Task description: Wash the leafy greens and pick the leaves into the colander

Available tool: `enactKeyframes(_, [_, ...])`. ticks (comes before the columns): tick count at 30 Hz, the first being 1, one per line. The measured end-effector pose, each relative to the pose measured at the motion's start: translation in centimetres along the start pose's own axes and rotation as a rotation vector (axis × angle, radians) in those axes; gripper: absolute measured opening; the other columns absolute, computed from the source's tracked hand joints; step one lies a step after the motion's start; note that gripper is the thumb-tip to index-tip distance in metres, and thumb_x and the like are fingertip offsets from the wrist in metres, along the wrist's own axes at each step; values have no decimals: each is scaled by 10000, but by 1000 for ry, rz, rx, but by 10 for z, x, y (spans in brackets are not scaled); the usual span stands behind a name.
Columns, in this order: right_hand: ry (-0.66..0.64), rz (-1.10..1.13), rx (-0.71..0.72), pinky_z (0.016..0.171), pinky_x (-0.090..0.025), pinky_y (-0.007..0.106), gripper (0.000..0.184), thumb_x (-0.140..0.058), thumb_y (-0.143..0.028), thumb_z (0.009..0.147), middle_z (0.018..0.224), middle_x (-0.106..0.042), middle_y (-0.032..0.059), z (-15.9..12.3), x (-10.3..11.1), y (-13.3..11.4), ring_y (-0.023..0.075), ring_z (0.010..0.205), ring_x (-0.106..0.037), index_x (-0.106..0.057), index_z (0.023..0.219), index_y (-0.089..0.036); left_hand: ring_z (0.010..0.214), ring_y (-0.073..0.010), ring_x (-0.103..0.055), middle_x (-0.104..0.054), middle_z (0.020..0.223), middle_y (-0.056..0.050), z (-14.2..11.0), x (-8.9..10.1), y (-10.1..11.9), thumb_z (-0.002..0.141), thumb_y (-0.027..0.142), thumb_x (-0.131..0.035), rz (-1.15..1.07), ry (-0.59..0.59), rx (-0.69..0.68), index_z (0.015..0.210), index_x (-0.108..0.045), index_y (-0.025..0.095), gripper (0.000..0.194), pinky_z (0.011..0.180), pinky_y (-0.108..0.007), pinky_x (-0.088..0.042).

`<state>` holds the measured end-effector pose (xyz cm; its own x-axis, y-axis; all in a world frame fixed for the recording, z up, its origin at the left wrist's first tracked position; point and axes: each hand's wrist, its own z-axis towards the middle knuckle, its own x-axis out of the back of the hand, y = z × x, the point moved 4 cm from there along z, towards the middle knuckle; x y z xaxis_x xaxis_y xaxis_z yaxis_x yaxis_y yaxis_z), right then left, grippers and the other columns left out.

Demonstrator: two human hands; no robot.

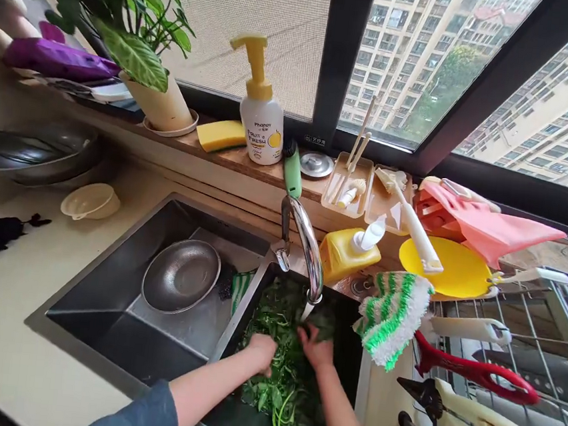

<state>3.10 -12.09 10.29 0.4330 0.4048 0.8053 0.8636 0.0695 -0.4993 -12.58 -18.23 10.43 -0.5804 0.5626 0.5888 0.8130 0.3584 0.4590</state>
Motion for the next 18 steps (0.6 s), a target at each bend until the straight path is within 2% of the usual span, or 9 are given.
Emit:
enactKeyframes(2, [143,-23,-99,991,-253,491,515,-463,-451,791,1242,-471,169,17,21,10,331,1218,-355,-499,1225,-177,1072,-444,-458,-582,1045,-210,11,29,19,640,340,-680,-68,116,-65,1061,-621,214,443,865,-641,-285])
enactKeyframes(3, [190,-26,-153,982,-263,497,561,-470,-469,781,1288,-417,179,20,24,11,342,1230,-335,-461,1260,-175,1134,-421,-411,-533,1144,-199,15,42,27,676,287,-651,-61,211,-97,1146,-562,230,482,899,-619,-271])
enactKeyframes(5, [190,1,-253,951,-312,485,608,-497,-468,758,1347,-338,179,14,12,7,346,1229,-344,-417,1293,-190,1239,-408,-268,-348,1351,-159,22,58,35,656,211,-667,-27,335,-118,1273,-416,293,671,931,-603,-244])
enactKeyframes(7, [88,85,-304,929,-355,446,593,-493,-397,763,1331,-363,192,-1,-14,-2,322,1197,-404,-406,1301,-162,1246,-417,-241,-229,1417,-136,29,57,34,583,148,-711,-28,305,-74,1290,-370,329,806,917,-587,-273])
enactKeyframes(10, [-34,288,-228,943,-372,362,521,-531,-258,706,1185,-538,160,-18,-35,-13,267,1116,-498,-510,1208,-118,1087,-361,-460,-445,1237,-171,33,49,22,604,85,-651,-103,194,21,1175,-506,244,611,861,-499,-362])
enactKeyframes(12, [-26,437,-196,925,-396,349,437,-550,-252,672,1074,-619,101,-20,-22,-10,254,1043,-545,-596,1096,-159,958,-300,-542,-573,1002,-126,26,52,15,634,86,-605,-150,165,23,1032,-587,213,418,831,-431,-394])
enactKeyframes(14, [84,516,-226,893,-421,373,398,-555,-311,674,1026,-640,72,-19,6,3,264,1013,-553,-618,1050,-198,892,-261,-560,-595,865,-73,10,61,12,655,122,-592,-220,178,-13,912,-615,219,276,823,-389,-402])
enactKeyframes(16, [246,453,-247,901,-409,411,474,-529,-377,706,1107,-593,101,-24,31,13,287,1079,-504,-564,1137,-184,880,-244,-559,-586,882,-63,-13,70,12,705,181,-562,-286,249,-57,896,-611,226,202,830,-377,-399])
enactKeyframes(18, [294,278,-249,924,-373,468,607,-509,-411,733,1286,-441,163,-41,33,13,325,1191,-396,-430,1277,-153,954,-266,-539,-554,1029,-99,-36,69,13,765,234,-506,-239,338,-71,1002,-590,234,251,852,-407,-385])
